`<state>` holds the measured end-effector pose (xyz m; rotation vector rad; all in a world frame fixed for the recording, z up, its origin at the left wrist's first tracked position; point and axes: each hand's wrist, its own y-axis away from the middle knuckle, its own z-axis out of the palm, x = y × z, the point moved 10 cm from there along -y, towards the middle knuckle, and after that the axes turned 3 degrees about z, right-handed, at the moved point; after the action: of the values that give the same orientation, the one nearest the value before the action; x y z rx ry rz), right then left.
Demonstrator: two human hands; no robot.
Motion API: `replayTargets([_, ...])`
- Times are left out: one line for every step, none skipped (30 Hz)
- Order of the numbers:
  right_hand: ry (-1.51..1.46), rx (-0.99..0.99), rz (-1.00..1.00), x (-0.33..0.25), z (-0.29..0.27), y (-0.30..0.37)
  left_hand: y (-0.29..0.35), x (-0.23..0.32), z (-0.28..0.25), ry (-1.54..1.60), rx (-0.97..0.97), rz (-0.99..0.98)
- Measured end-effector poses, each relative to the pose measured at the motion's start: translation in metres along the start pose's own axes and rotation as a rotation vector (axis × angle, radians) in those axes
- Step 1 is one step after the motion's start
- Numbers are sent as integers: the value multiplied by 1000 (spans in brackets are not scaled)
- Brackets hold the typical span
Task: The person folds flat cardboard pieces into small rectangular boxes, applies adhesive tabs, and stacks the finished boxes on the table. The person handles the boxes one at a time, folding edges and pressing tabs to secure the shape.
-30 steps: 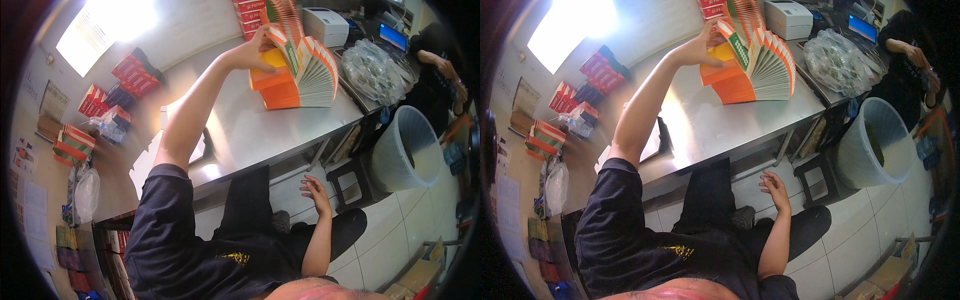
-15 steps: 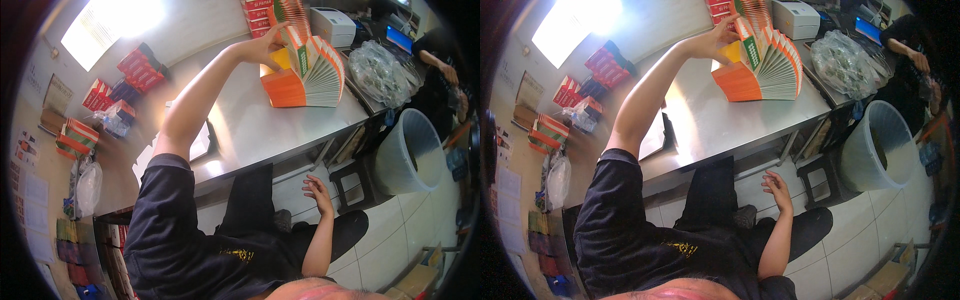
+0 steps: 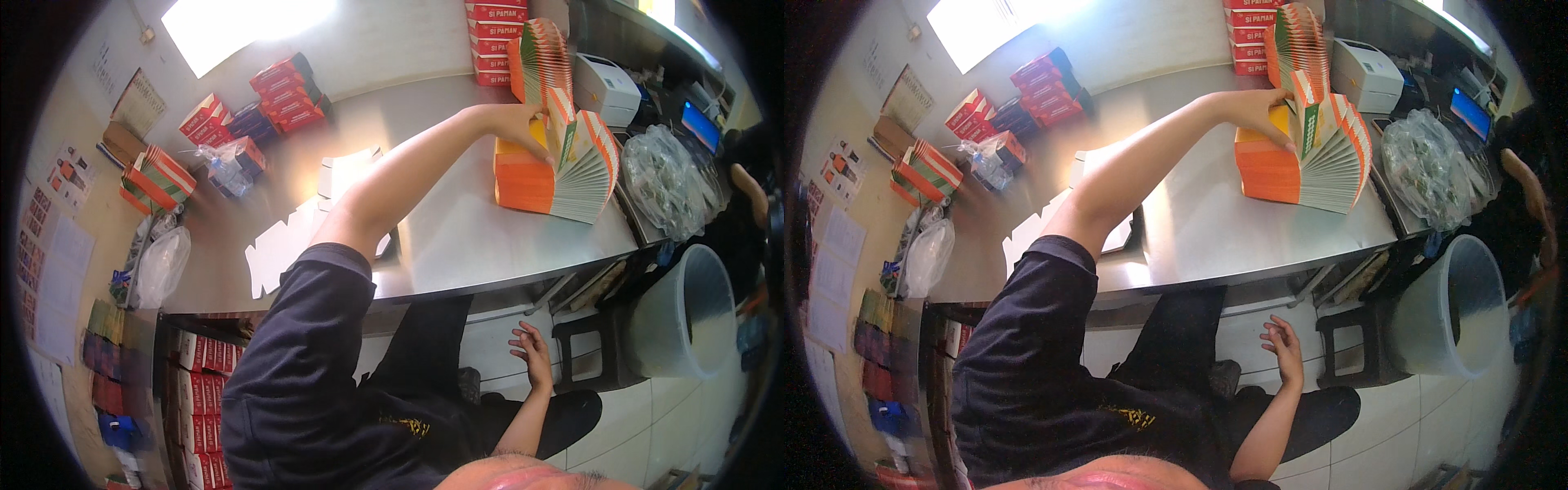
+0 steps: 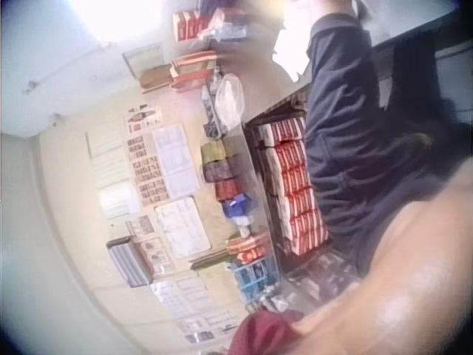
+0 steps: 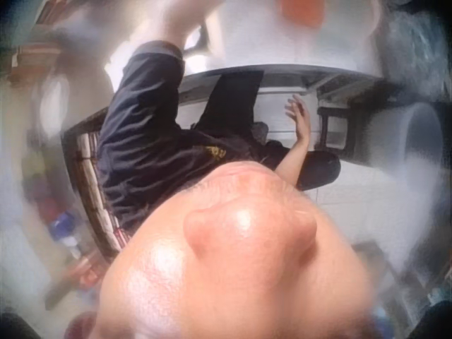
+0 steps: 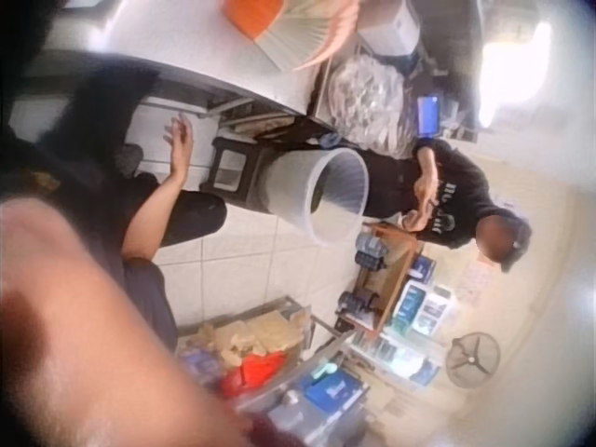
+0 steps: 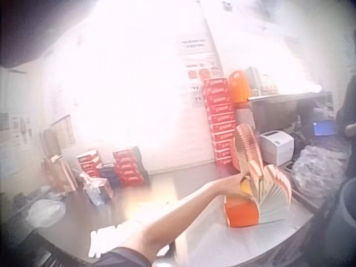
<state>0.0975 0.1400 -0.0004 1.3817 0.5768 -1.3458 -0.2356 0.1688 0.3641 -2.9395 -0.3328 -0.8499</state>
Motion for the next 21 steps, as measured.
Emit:
replayTargets([16,-14,2,0,3,-1,-3,-9,0,-32,-37,-56])
replayTargets([16,-17,5,1,4,-1,-8,-13,-2,-8,-55,-34])
replayTargets([17,-22,9,2,5,-2,-11,-18,-3,15,-74,-14])
replayTargets([17,-28,13,2,6,-2,-12,-23,-3,39,-92,5])
replayTargets([7,-11,12,1,3,-2,-16,-17,-6,43,-73,32])
replayTargets([-3,3,11,1,0,-1,-17,-12,-7,47,-55,58])
replayTargets([-14,17,10,0,-3,-1,-18,-7,-9,51,-36,82])
replayTargets([-9,19,12,-1,-2,0,-15,-3,-11,60,-26,102])
replayTargets([-4,22,14,-2,-2,0,-11,1,-12,69,-17,122])
replayTargets([1,25,15,-2,-2,0,-8,5,-13,79,-9,143])
replayTargets([7,19,17,0,-2,-2,-6,7,-10,62,-36,116])
replayTargets([13,16,19,3,-3,-3,-4,9,-8,46,-63,91])
replayTargets([19,14,20,5,-5,-4,-4,11,-5,30,-90,68])
replayTargets([22,3,21,7,-2,-5,-2,7,-3,-16,-100,26])
replayTargets([25,-7,21,8,0,-5,-2,3,-1,-62,-110,-14])
replayTargets([28,-16,22,10,2,-7,-4,-1,1,-108,-120,-54])
replayTargets([30,-16,22,10,3,-7,-9,-1,4,-131,-117,-66])
replayTargets([33,-18,22,10,3,-7,-15,-2,8,-153,-114,-78])
replayTargets([35,-20,23,10,4,-7,-19,-3,12,-176,-110,-92])
replayTargets([48,-18,25,9,3,-7,-25,0,19,-182,-99,-77])
replayTargets([60,-23,29,10,4,-7,-27,3,27,-190,-88,-70])
